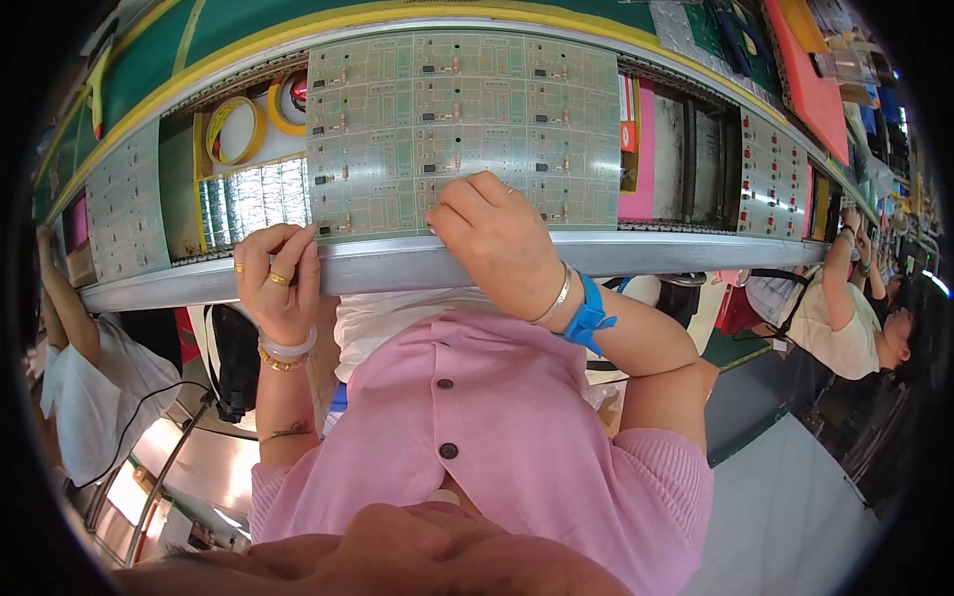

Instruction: The person places small electronic components onto a printed circuit board by hand at an assembly station.

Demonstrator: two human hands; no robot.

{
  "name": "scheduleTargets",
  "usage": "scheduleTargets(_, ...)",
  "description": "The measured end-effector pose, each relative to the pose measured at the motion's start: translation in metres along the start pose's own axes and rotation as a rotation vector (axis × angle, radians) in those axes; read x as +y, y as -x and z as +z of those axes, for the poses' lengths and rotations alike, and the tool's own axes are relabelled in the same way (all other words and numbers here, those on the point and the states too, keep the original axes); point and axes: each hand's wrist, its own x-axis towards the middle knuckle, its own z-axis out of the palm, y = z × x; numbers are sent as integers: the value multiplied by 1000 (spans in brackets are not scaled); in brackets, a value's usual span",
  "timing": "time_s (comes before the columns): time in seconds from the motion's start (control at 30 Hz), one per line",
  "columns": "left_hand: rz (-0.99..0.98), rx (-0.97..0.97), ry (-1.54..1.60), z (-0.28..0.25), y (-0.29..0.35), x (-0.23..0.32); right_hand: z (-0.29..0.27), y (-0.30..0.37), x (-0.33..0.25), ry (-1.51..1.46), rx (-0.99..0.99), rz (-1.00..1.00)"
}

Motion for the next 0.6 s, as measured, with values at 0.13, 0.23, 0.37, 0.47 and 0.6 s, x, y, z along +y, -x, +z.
scheduleTargets(0.13, -2, 12, -1, 1, 2, -1, 1, -1, -1, 20, 1, -6)
scheduleTargets(0.23, -7, 10, 3, 1, 3, -1, 0, -1, -3, 46, -10, -9)
scheduleTargets(0.37, -8, 13, 5, 2, 3, 0, 2, -1, -1, 83, -2, -48)
scheduleTargets(0.47, -6, 18, 2, 3, 2, 1, 0, -1, -2, 79, -12, -38)
scheduleTargets(0.6, 0, 20, -1, 3, 2, 2, -1, -3, 0, 58, -20, -45)
